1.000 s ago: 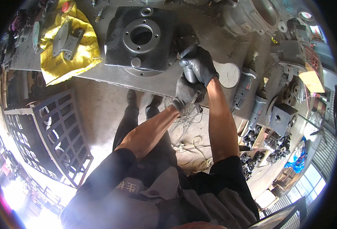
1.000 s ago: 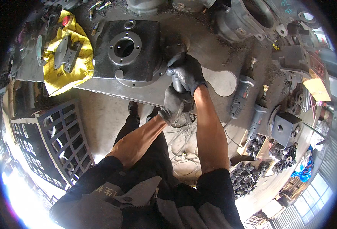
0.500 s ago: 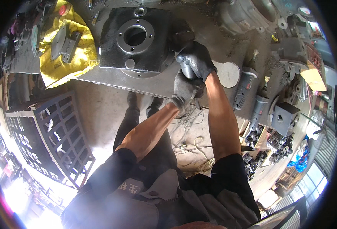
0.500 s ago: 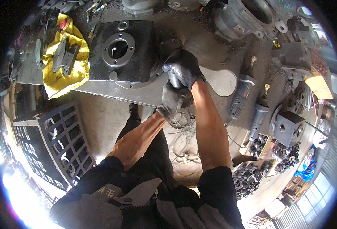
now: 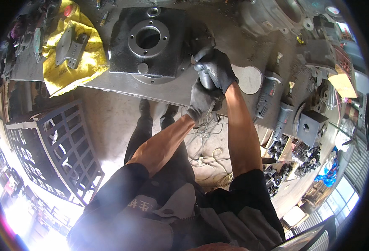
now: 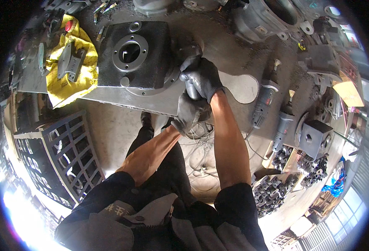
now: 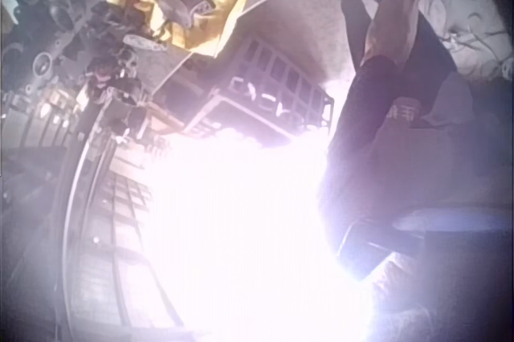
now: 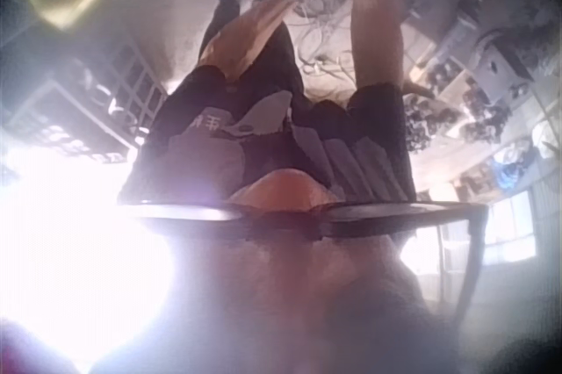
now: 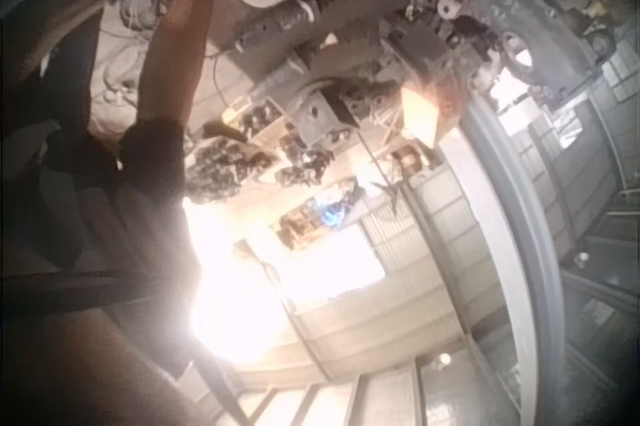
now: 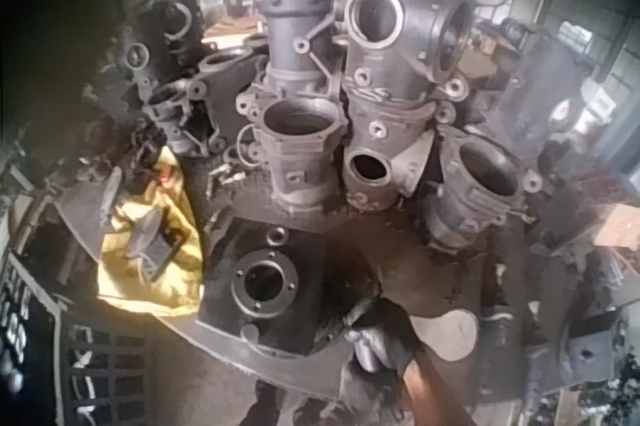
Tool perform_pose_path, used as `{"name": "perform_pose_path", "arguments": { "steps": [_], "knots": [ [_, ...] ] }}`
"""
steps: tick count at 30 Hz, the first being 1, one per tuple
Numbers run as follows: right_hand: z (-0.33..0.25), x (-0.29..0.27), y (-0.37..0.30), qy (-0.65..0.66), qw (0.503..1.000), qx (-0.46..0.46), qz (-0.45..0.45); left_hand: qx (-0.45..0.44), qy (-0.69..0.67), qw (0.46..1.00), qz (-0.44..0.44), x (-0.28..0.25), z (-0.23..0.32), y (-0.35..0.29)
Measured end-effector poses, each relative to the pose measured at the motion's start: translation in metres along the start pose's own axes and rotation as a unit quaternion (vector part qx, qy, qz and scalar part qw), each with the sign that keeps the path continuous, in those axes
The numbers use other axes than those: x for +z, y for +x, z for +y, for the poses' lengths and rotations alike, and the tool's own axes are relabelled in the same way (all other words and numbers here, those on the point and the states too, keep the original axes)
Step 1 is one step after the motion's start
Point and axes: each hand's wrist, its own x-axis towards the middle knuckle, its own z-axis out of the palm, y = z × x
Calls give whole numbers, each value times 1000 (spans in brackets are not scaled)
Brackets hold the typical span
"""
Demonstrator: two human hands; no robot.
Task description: The person uses an angle grinder to smooth the surface of a metal part on a workbench. They reposition the part and continue grinding different areas, then place the part on top of another metal component.
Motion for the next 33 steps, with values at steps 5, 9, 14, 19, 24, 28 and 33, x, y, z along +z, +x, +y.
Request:
{"name": "perform_pose_path", "arguments": {
  "steps": [5,9,14,19,24,28,33],
  "knots": [
    [-16,-2,-25,100,976,192,4,4,40,999,12,1,2,-18],
    [-27,2,-36,116,971,211,14,-68,13,998,-4,-8,-1,-31],
    [-34,12,-52,123,962,240,34,-16,79,997,-21,-25,-22,-38],
    [-39,21,-73,168,945,278,22,-37,124,991,-40,-43,-45,-52],
    [-45,41,-89,159,952,253,68,-45,156,985,-57,-59,-47,-67],
    [-51,56,-104,225,940,244,81,-76,134,986,-67,-69,-37,-85],
    [-62,84,-123,256,926,245,128,-24,154,986,-57,-87,-18,-109]
  ]
}}
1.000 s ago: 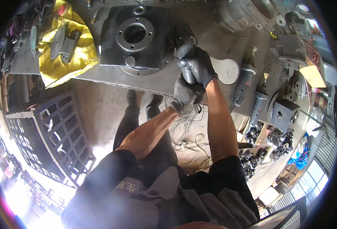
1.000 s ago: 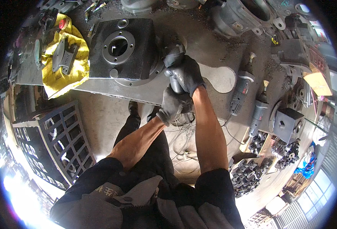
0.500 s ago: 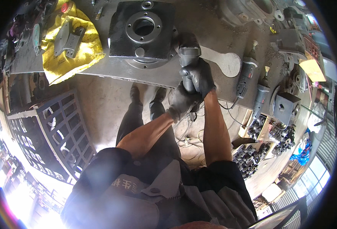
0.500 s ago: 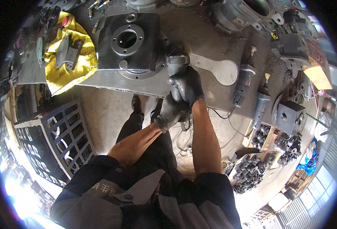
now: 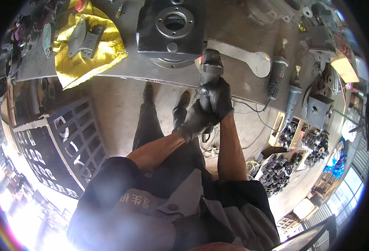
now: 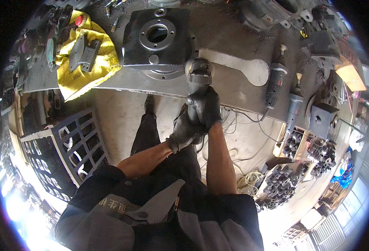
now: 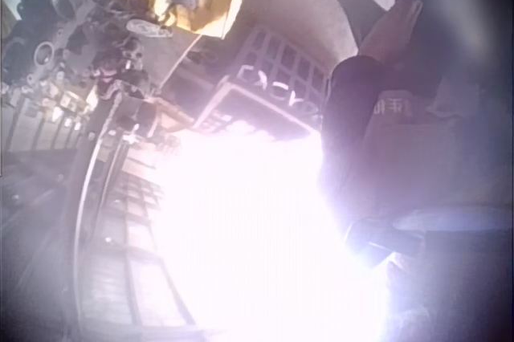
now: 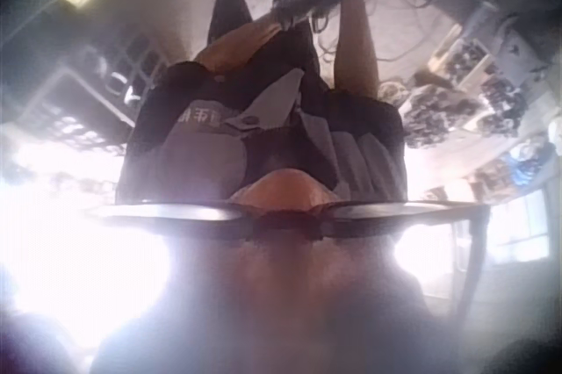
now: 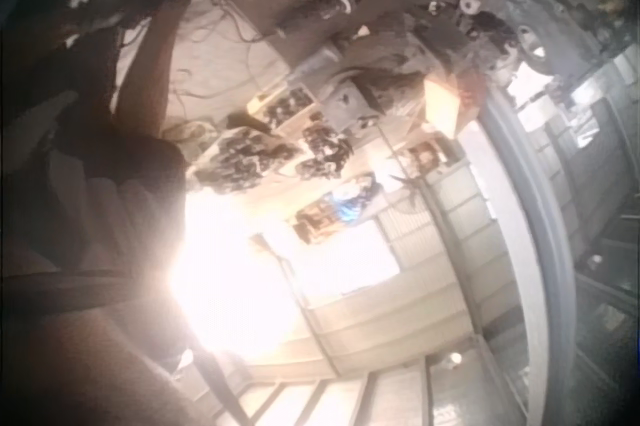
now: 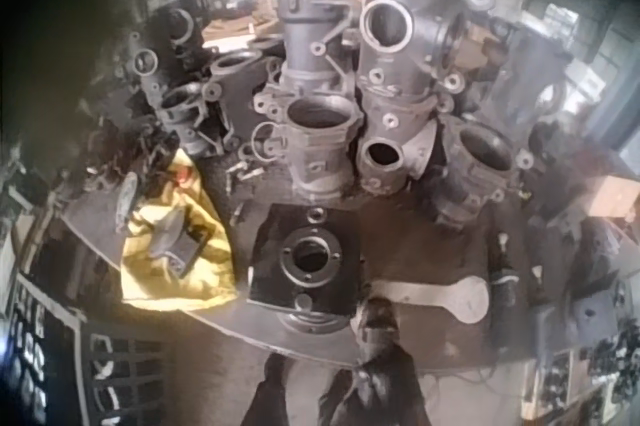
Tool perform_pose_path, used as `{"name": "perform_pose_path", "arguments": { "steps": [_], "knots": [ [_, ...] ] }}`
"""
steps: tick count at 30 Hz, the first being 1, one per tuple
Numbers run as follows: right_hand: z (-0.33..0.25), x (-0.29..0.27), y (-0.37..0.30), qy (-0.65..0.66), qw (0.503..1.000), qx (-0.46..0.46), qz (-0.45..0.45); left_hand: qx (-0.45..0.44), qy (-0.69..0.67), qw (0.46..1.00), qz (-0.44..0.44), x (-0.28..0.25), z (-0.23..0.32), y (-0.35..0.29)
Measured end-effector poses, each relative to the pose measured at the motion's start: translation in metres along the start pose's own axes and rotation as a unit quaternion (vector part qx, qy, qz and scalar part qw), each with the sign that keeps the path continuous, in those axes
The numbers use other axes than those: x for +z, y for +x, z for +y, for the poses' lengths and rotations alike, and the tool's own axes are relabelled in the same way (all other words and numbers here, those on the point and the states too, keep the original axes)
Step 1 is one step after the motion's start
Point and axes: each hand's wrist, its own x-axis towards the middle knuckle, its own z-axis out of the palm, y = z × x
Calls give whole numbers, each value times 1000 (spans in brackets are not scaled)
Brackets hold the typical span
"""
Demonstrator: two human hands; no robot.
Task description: The person uses an angle grinder to smooth the surface of a metal part on a workbench. They reposition the part and continue grinding different areas, then place the part on top of another metal component.
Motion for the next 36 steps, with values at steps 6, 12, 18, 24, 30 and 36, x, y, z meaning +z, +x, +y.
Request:
{"name": "perform_pose_path", "arguments": {
  "steps": [6,12,18,24,30,36],
  "knots": [
    [5,38,-35,-81,994,-33,65,-38,22,997,-63,-44,13,-29],
    [-8,78,-59,134,989,34,47,-63,83,986,-133,-98,23,-43],
    [-5,124,-71,86,991,-21,97,3,127,982,-142,-141,19,-52],
    [9,154,-72,-166,950,-236,116,40,168,971,-163,-177,16,-57],
    [-10,176,-74,-261,925,-250,119,149,247,934,-211,-207,-8,-57],
    [-21,193,-70,-181,956,-215,84,164,254,943,-138,-224,-12,-58]
  ]
}}
